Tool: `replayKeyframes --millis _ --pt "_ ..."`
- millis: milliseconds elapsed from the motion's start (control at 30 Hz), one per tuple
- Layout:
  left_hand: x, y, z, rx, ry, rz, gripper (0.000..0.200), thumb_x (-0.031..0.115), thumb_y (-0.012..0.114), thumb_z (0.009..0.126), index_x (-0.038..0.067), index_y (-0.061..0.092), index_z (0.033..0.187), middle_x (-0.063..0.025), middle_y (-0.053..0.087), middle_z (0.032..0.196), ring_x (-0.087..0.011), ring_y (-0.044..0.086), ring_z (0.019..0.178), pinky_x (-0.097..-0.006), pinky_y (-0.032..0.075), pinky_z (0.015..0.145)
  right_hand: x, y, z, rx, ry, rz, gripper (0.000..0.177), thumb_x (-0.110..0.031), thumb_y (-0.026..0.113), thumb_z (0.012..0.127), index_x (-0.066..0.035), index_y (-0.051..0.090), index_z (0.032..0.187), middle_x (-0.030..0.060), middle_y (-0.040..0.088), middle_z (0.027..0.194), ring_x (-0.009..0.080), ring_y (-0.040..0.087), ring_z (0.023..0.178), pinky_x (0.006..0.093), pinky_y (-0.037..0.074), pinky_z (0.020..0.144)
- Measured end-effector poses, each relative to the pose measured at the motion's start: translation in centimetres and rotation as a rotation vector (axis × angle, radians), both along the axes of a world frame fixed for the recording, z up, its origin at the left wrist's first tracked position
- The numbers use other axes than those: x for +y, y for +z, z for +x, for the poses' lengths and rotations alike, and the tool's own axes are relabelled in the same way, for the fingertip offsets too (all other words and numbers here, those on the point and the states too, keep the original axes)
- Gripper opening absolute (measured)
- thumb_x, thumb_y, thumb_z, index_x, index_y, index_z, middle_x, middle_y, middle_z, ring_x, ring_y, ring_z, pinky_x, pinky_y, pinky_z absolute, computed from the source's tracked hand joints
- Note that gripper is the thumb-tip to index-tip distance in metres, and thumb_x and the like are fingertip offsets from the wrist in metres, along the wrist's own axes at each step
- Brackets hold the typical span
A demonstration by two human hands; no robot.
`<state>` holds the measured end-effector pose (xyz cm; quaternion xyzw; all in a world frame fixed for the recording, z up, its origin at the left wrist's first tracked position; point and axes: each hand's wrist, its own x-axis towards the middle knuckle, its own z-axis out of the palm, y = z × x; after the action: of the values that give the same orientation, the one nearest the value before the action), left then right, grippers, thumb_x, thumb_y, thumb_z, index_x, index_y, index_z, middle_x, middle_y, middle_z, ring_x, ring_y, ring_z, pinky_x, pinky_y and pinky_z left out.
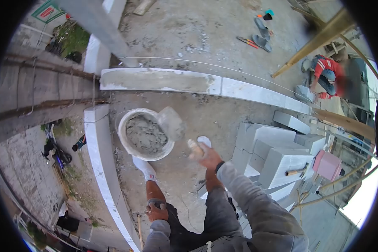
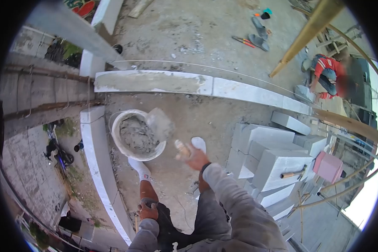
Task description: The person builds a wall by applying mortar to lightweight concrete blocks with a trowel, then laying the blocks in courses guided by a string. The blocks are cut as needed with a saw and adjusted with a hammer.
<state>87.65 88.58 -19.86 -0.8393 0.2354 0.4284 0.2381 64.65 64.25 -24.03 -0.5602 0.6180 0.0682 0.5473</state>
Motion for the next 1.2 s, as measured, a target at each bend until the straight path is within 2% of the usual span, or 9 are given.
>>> replayKeyframes --millis 167,233,367,467,533,567,667,867,1200 --pt "-0.5 -1.0 -2.0 -0.071 -0.072 0.052 0.062 0.034 0.062 0.073 0.002 0.042 0.121 -0.0204 0.041 0.124 -0.0425 0.041 0.112 -0.0467 0.038 0.092 -6.8 -0.7 -7.6 -0.057 -0.479 -0.088 0.064 -0.031 0.066 0.071 -0.002 0.041 0.122 0.0248 0.058 0.101 0.0338 0.058 0.095 0.0380 0.045 0.080" --pt "-0.9 -1.1 -2.8 -0.083 -0.124 0.082 0.065 0.034 0.062 0.074 0.002 0.039 0.125 -0.0199 0.040 0.125 -0.0415 0.040 0.113 -0.0459 0.036 0.094 -5.1 -10.2 -11.5 0.177 -0.481 -0.694 0.052 -0.024 0.065 0.069 -0.001 0.045 0.112 0.0219 0.059 0.094 0.0312 0.061 0.082 0.0372 0.048 0.069" --pt "-2.4 -1.0 -3.5 -0.082 -0.138 0.191 0.067 0.035 0.061 0.075 0.002 0.036 0.128 -0.0202 0.039 0.126 -0.0405 0.038 0.115 -0.0455 0.035 0.096 -11.8 -7.7 -10.1 0.098 -0.851 -0.167 0.050 -0.022 0.064 0.067 -0.001 0.047 0.109 0.0205 0.059 0.094 0.0297 0.061 0.083 0.0379 0.049 0.067" --pt "-1.6 -2.1 -3.4 -0.107 -0.186 0.171 0.067 0.035 0.060 0.075 0.002 0.036 0.127 -0.0197 0.039 0.125 -0.0396 0.039 0.115 -0.0454 0.035 0.095 -13.6 -9.8 -10.0 0.104 -0.869 -0.130 0.051 -0.024 0.064 0.068 -0.002 0.048 0.111 0.0195 0.060 0.094 0.0293 0.061 0.085 0.0390 0.049 0.069" --pt "-1.6 -1.6 -3.0 -0.072 -0.175 0.153 0.066 0.035 0.059 0.075 0.001 0.036 0.126 -0.0202 0.039 0.125 -0.0394 0.039 0.115 -0.0458 0.035 0.095 -12.2 -14.8 -10.6 0.226 -0.669 -0.581 0.045 -0.027 0.064 0.069 -0.002 0.050 0.104 0.0166 0.062 0.090 0.0280 0.062 0.077 0.0383 0.050 0.064" --pt "-2.3 -1.2 -2.9 -0.065 -0.154 0.147 0.066 0.036 0.059 0.074 0.001 0.036 0.126 -0.0208 0.040 0.124 -0.0396 0.039 0.115 -0.0461 0.036 0.094 -11.5 -19.1 -11.8 0.161 -0.783 -0.331 0.037 -0.026 0.064 0.070 -0.002 0.053 0.097 0.0142 0.062 0.086 0.0249 0.062 0.066 0.0366 0.051 0.057" --pt "-2.9 -0.5 -2.0 -0.045 -0.162 0.094 0.064 0.035 0.061 0.072 0.000 0.040 0.122 -0.0221 0.043 0.119 -0.0400 0.040 0.112 -0.0462 0.036 0.093 -12.1 -15.3 -10.5 0.004 -0.775 -0.336 0.022 -0.015 0.060 0.069 0.000 0.057 0.085 0.0105 0.059 0.061 0.0197 0.060 0.051 0.0356 0.049 0.047" --pt "-2.1 -0.9 -0.1 -0.016 -0.142 0.076 0.062 0.036 0.062 0.072 0.000 0.043 0.119 -0.0222 0.044 0.119 -0.0398 0.039 0.113 -0.0456 0.033 0.095 -12.1 -12.8 -7.6 0.215 -0.620 -0.141 0.020 -0.013 0.055 0.067 0.002 0.058 0.080 0.0162 0.061 0.059 0.0239 0.060 0.047 0.0341 0.049 0.047" --pt "-3.9 -0.3 4.0 0.097 -0.109 0.099 0.063 0.037 0.061 0.074 0.000 0.042 0.121 -0.0223 0.044 0.120 -0.0401 0.041 0.113 -0.0461 0.033 0.095 -11.8 -10.8 0.8 0.126 -0.828 -0.155 0.030 -0.009 0.056 0.068 0.004 0.052 0.095 0.0127 0.058 0.065 0.0216 0.057 0.043 0.0332 0.047 0.040"
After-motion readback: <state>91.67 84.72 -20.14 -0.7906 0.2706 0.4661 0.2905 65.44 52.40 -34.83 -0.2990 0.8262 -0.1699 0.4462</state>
